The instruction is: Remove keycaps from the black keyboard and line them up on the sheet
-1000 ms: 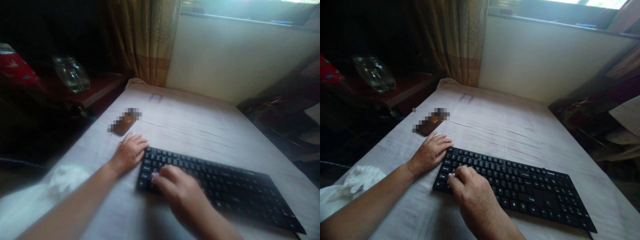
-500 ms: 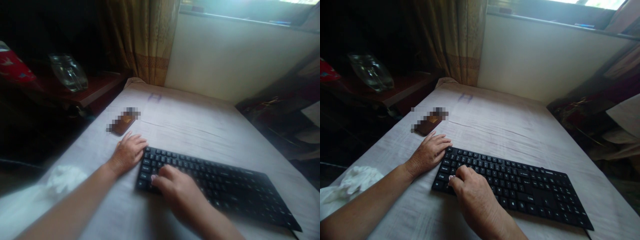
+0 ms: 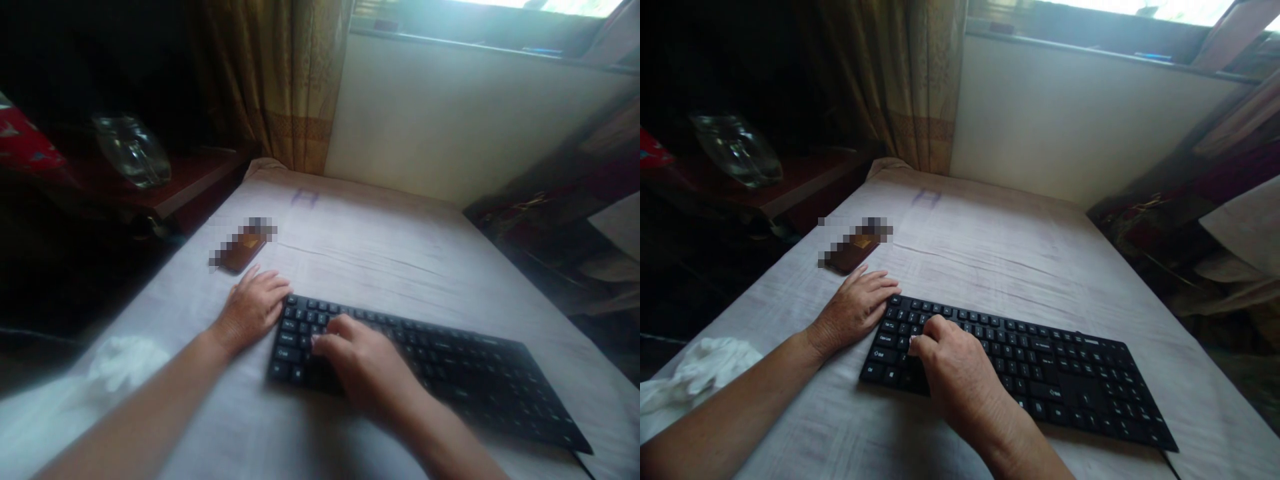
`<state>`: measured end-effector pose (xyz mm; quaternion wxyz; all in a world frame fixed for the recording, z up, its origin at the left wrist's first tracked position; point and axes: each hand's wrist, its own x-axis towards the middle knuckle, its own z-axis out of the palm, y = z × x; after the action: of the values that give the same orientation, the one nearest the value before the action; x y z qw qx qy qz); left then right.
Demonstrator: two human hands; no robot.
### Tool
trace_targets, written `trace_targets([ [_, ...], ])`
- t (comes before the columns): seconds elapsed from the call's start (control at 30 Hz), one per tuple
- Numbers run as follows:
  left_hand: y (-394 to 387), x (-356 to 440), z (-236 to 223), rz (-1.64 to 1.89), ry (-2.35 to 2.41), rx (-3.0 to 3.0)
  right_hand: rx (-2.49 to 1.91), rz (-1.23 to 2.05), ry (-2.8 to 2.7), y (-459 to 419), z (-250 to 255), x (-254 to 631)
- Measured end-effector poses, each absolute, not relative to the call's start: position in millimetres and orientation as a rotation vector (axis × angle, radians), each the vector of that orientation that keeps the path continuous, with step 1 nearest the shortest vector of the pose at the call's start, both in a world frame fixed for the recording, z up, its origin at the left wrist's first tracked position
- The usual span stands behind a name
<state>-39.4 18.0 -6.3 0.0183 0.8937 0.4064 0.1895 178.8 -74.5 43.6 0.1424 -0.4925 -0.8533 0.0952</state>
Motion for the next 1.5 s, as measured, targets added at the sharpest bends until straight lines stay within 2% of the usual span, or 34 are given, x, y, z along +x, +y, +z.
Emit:
trace_targets([
  [0.27, 18, -41, -8, 0.604, 1.249, 2.800, -1.405, 0.310, -2.505, -76, 41, 170],
  [0.77, 21, -42, -9, 0.620, 1.243, 2.813, -1.557, 0.216, -2.430, -99, 46, 228],
  [1.03, 20, -42, -8, 0.597, 1.249, 2.828, -1.436, 0.168, -2.407, -93, 42, 198],
  [1.3, 21, -42, -9, 0.632, 1.237, 2.808, -1.543, 0.244, -2.392, -100, 45, 216],
  [1.5, 20, -42, -7, 0.614, 1.242, 2.803, -1.430, 0.221, -2.403, -91, 46, 181],
])
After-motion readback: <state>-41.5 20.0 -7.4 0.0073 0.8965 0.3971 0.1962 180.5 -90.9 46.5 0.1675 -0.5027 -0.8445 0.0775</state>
